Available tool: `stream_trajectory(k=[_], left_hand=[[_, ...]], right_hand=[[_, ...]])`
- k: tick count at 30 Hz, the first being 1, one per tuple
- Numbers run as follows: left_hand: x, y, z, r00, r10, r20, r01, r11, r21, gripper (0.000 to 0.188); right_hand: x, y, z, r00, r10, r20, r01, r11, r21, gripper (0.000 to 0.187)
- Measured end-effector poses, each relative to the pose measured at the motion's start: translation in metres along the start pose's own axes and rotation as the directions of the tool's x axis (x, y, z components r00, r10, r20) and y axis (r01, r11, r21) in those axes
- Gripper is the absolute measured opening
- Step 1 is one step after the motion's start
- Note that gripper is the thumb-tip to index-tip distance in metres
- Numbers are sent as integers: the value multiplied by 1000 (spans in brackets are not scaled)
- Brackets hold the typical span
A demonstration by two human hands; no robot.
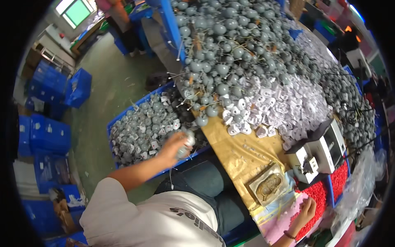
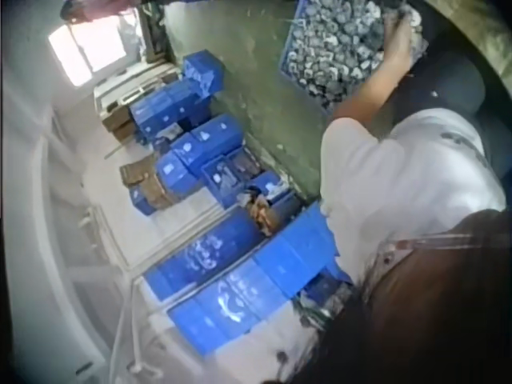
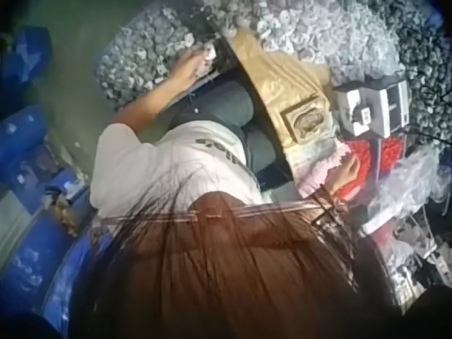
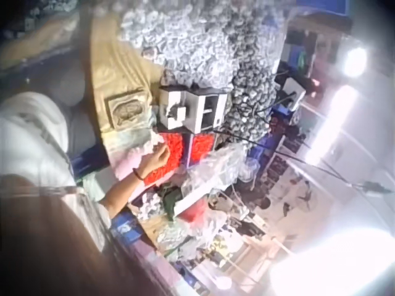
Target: Assembling small light components by connecting internal parts and securing them with an electric screwdriver.
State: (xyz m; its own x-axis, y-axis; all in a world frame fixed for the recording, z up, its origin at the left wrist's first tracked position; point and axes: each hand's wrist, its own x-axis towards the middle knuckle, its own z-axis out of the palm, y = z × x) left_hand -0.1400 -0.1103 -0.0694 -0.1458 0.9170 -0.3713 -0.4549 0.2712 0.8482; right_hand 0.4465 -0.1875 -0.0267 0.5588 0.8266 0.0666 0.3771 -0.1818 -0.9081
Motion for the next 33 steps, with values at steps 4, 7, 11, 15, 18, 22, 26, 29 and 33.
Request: stream_trajectory(k=[4, 7, 11, 15, 18, 22, 26, 29, 33], left_hand=[[30, 45, -167, 857, 281, -432, -111, 919, 378, 34], [11, 77, -313, 712, 392, -583, -72, 866, 495, 35], [0, 87, -392, 640, 210, -739, 162, 903, 397, 41], [-64, 83, -521, 784, 87, -615, 495, 511, 703, 43], [-59, 80, -557, 891, 169, -421, 413, 82, 907, 44], [-7, 79, -504, 493, 415, -764, 476, 606, 637, 45], [61, 114, -367, 550, 753, -361, 179, 316, 932, 37], [71, 119, -138, 538, 782, 316, -334, -146, 931, 30], [52, 95, 61, 381, 455, 805, -800, -275, 533, 38]], right_hand=[[6, 23, -36, 1000, 5, 20, -7, 997, 80, 22], [14, 28, -36, 998, 29, 63, -35, 994, 100, 22], [9, 23, -50, 1000, -2, -13, 2, 1000, -14, 21], [26, 84, -63, 998, -37, 53, 40, 998, -53, 23], [29, 109, -78, 987, -130, 95, 141, 983, -121, 27], [12, 101, -95, 951, -294, 92, 305, 862, -405, 23], [-12, 59, -64, 906, -362, 219, 411, 630, -659, 17], [-20, 41, -50, 907, -333, 259, 410, 554, -724, 14], [-14, 31, -29, 908, -320, 272, 410, 534, -739, 13]])
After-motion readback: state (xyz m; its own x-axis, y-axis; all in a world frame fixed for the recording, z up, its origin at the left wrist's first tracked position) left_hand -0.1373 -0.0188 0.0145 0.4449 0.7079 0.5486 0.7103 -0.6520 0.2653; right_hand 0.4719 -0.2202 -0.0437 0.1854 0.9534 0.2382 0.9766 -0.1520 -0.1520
